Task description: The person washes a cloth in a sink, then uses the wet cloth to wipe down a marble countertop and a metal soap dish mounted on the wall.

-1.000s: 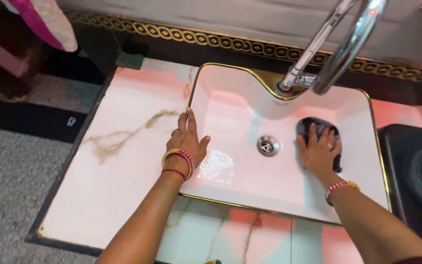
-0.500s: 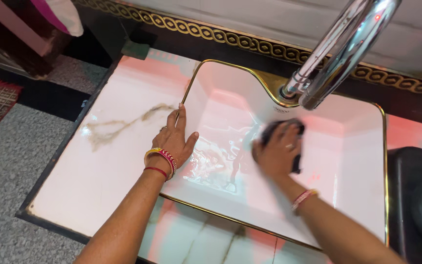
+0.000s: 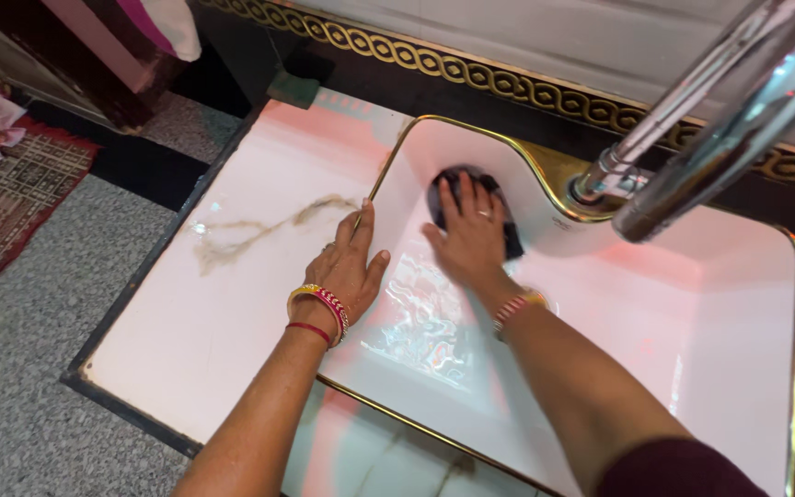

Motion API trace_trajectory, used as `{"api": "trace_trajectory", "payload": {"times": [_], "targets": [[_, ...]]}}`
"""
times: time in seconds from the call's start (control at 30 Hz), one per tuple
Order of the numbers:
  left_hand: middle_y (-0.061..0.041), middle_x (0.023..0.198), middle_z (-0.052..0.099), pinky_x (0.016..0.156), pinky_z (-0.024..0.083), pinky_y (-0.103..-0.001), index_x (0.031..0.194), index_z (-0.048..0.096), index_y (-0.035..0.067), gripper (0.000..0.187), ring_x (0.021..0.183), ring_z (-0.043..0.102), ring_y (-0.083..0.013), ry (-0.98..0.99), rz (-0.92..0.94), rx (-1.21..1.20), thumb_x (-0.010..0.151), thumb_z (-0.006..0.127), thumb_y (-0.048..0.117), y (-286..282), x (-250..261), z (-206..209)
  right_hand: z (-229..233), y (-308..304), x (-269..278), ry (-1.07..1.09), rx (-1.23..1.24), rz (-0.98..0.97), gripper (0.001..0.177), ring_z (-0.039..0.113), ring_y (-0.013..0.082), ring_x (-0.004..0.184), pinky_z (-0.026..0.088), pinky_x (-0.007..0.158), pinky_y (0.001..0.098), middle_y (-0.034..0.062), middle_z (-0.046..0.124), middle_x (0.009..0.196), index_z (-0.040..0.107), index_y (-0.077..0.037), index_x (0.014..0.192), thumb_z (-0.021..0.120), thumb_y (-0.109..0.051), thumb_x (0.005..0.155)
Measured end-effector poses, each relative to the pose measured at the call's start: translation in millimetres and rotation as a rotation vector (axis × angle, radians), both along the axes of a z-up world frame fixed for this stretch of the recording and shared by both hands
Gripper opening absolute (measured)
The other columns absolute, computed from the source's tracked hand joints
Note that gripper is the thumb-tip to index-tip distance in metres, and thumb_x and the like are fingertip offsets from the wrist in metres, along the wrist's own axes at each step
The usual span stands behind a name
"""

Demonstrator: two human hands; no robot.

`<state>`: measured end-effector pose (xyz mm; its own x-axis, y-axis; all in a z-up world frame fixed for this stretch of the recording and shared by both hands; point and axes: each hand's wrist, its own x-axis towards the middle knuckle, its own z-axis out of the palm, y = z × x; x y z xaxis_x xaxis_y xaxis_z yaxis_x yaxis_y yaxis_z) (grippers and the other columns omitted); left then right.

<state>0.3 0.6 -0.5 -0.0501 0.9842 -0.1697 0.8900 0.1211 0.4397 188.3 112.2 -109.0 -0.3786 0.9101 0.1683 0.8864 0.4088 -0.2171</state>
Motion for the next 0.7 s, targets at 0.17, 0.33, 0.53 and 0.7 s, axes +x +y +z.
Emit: {"api": "trace_trajectory", "payload": {"times": [0.17, 0.33, 0.53, 0.7], "targets": [[-0.013, 0.162, 0.03, 0.102, 0.047, -0.05, 0.162, 0.01, 0.016, 0.083, 0.119, 0.058, -0.0425, -0.04, 0.003, 0.022, 0.097, 0.049, 0.049, 3, -3, -2, -7, 2, -53, -0.046, 0.167, -0.045, 0.082, 0.023, 0.0427, 0.151, 0.009, 0.121, 0.0601, 0.0246, 0.018, 0.168, 0.022, 0.0, 0.162, 0.045, -0.05, 0.101], [-0.015, 0.162, 0.032, 0.103, 0.046, -0.05, 0.162, 0.012, 0.014, 0.085, 0.123, 0.058, -0.0426, -0.103, -0.028, 0.081, 0.097, 0.046, 0.057, 3, -7, -15, 35, -106, -53, -0.282, -0.167, 0.317, 0.099, 0.007, 0.0475, 0.152, 0.002, 0.117, 0.0648, 0.0318, 0.011, 0.161, 0.018, 0.006, 0.154, 0.049, -0.065, 0.092], [-0.018, 0.165, 0.028, 0.103, 0.046, -0.05, 0.163, 0.009, 0.011, 0.095, 0.127, 0.054, -0.0447, -0.239, -0.047, 0.108, 0.093, 0.033, 0.071, 2, -18, -30, 14, -103, -48, -0.047, -0.081, 0.328, 0.095, 0.011, 0.0442, 0.154, 0.006, 0.121, 0.0607, 0.0305, 0.014, 0.164, 0.019, 0.005, 0.156, 0.057, -0.054, 0.091], [-0.021, 0.164, 0.029, 0.1, 0.048, -0.05, 0.164, 0.002, 0.011, 0.107, 0.132, 0.051, -0.0456, -0.335, -0.025, 0.123, 0.085, 0.015, 0.083, 6, -20, -38, -28, 32, -104, 0.682, -0.176, -0.304, 0.079, 0.012, 0.0374, 0.159, 0.004, 0.121, 0.0601, 0.0203, 0.009, 0.17, 0.007, -0.01, 0.164, 0.032, -0.052, 0.102]]}}
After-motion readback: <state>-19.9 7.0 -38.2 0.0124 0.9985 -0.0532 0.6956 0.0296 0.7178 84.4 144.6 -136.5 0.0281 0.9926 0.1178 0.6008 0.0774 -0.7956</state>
